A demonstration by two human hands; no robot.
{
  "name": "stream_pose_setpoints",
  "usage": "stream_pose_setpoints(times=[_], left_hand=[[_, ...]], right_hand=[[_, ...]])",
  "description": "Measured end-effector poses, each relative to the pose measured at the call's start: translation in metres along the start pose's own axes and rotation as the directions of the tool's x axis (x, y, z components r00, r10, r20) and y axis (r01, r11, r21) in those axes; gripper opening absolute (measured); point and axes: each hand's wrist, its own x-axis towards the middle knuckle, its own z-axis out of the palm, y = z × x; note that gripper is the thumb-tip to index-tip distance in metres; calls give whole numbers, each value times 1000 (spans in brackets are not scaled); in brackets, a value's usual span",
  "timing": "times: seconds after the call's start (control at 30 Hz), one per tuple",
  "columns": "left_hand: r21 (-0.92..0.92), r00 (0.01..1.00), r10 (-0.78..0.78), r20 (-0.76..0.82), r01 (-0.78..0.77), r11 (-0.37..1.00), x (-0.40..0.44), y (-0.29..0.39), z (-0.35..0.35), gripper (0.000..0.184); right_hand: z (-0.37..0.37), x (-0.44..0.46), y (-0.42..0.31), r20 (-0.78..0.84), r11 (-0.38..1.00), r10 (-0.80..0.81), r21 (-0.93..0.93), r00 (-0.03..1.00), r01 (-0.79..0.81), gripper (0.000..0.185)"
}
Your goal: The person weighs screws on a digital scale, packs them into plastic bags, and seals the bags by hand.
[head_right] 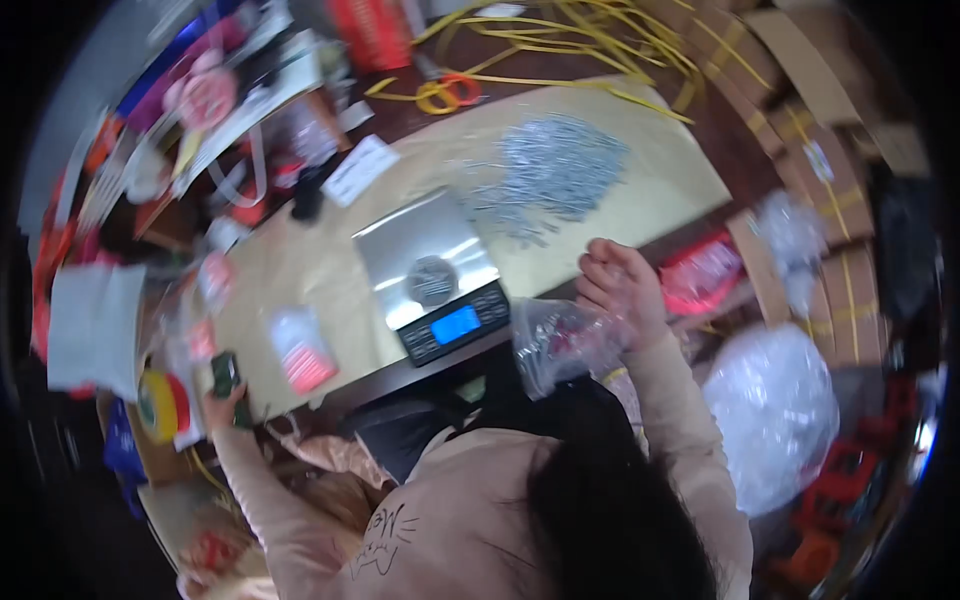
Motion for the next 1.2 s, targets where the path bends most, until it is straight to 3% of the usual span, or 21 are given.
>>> stream_pose_setpoints(times=[0.07,0.13,0.2,0.27,0.3,0.33,0.4,0.43,0.53,0.6,0.7,0.77,0.8,0.83,0.93,1.03,1.07,1.13,1.2], left_hand=[[43,996,27,-86,-23,999,6,-16,3,86],[172,993,6,-122,15,985,3,-9,1,92],[162,992,30,-124,-10,987,10,-18,2,94],[-20,998,4,-66,-5,1000,12,-22,2,91],[-120,999,21,-50,-27,992,13,-25,4,85],[-220,999,37,-38,-44,974,14,-26,6,79],[-138,997,51,-62,-59,989,14,-22,4,75],[-97,996,56,-75,-63,993,13,-21,2,74],[-36,995,53,-84,-56,998,15,-21,1,73],[-98,997,56,-55,-61,993,18,-24,1,74],[-130,1000,19,-16,-21,991,19,-24,0,75],[-128,1000,11,1,-11,992,21,-27,-1,77],[-128,1000,19,4,-18,992,25,-30,-1,80],[-128,1000,26,5,-25,991,27,-34,0,82],[100,966,143,-217,-123,987,22,-34,4,91],[-59,991,-38,-126,31,998,7,-15,0,103],[27,989,-20,-149,24,999,-3,-4,-3,103],[-42,987,93,-132,-100,994,3,-27,-6,101],[-316,954,227,-198,-281,906,-9,-43,-6,94]], right_hand=[[-37,-14,-10,-82,990,-120,-87,989,113,22],[-71,-32,-19,-201,983,-182,-58,962,174,22],[-94,-52,-27,-339,962,-273,-73,900,265,22],[-113,-69,-35,-477,920,-388,-144,789,365,22],[-154,-84,-43,-322,931,-363,-84,875,355,22],[-163,-92,-49,-446,906,-415,-123,793,405,22],[-178,-105,-59,-654,854,-486,-215,580,473,22],[-234,-128,-73,-468,868,-495,-217,732,447,25],[-197,-131,-93,-693,787,-564,-288,449,546,27],[-285,-162,-127,-586,683,-700,-382,408,623,28],[-283,-159,-160,-518,416,-854,-623,49,663,31],[-300,-150,-167,-164,134,-966,-978,-199,157,34],[-311,-146,-171,61,-28,-972,-988,-226,-149,36],[-313,-131,-167,61,-72,-988,-995,-143,68,34],[-361,-102,-150,-14,-56,-966,-964,257,-262,35],[-375,-76,-129,-259,-124,-812,-799,523,-589,33],[-377,-72,-129,-294,-146,-733,-812,613,-565,36],[-386,-66,-136,-333,-197,-530,-846,780,-495,41],[-327,-50,-152,-744,28,-384,-602,547,-798,56]])
